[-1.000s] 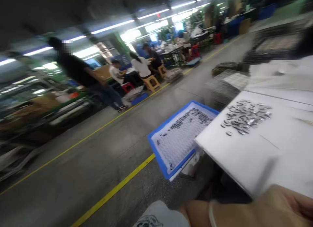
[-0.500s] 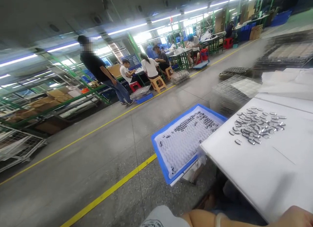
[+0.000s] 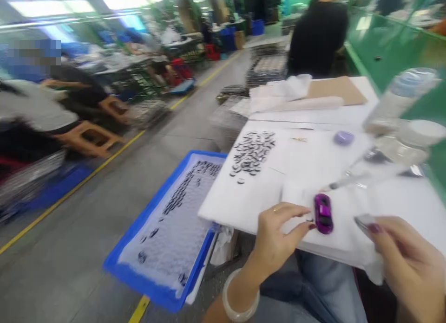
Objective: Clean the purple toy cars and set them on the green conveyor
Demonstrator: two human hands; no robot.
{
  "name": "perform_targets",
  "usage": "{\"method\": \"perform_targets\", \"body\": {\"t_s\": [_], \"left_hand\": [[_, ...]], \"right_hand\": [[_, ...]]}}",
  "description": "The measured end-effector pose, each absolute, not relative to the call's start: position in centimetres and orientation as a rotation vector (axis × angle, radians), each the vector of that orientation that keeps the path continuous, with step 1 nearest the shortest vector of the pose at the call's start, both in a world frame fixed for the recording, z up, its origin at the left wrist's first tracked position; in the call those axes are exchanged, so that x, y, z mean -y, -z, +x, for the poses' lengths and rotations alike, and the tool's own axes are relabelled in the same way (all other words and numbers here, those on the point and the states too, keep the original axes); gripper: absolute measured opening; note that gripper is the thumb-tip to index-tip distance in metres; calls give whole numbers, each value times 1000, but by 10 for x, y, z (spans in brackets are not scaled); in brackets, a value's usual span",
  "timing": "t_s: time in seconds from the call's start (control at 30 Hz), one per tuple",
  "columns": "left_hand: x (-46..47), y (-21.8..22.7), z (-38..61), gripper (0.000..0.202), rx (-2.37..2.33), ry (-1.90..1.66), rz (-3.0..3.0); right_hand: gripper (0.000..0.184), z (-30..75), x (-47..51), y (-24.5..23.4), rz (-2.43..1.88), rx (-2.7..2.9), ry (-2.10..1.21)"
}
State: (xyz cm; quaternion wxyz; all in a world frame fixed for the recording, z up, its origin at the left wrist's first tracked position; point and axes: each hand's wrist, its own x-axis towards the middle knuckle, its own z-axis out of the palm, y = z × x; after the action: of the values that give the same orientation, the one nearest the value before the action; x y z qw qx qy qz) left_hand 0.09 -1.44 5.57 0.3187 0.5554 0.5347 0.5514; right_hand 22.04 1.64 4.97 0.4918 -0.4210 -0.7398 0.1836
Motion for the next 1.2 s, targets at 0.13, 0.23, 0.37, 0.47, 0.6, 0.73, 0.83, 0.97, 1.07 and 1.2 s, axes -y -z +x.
{"method": "perform_targets", "body": {"t_s": [0.13,0.23,0.37,0.47,0.6,0.73,0.83,0.97,1.07,1.2], "left_hand": [[14,-54,8,21,-1469,-1396,1820],[13,-50,17,20,-1476,-1398,2010],[8,-46,22,20,-1464,-1360,2114],[6,-45,20,22,-1443,-1309,2127],[4,-46,16,28,-1467,-1259,2026],[3,-47,14,24,-1469,-1230,1948],[3,-48,15,25,-1486,-1217,1954],[1,-49,15,26,-1488,-1186,1966],[-2,-51,14,26,-1464,-1152,1940],[-7,-55,13,23,-1435,-1126,1884]], "right_hand": [[10,213,-14,-44,-1194,1731,-570],[11,199,-12,-43,-1220,1712,-606],[11,190,-9,-44,-1233,1746,-620],[9,190,-9,-45,-1244,1765,-614],[5,191,-10,-46,-1263,1798,-609],[4,190,-11,-46,-1257,1830,-572],[3,189,-11,-46,-1266,1827,-556],[3,188,-11,-47,-1273,1831,-569],[6,187,-11,-49,-1293,1833,-588],[9,186,-12,-49,-1311,1845,-602]]}}
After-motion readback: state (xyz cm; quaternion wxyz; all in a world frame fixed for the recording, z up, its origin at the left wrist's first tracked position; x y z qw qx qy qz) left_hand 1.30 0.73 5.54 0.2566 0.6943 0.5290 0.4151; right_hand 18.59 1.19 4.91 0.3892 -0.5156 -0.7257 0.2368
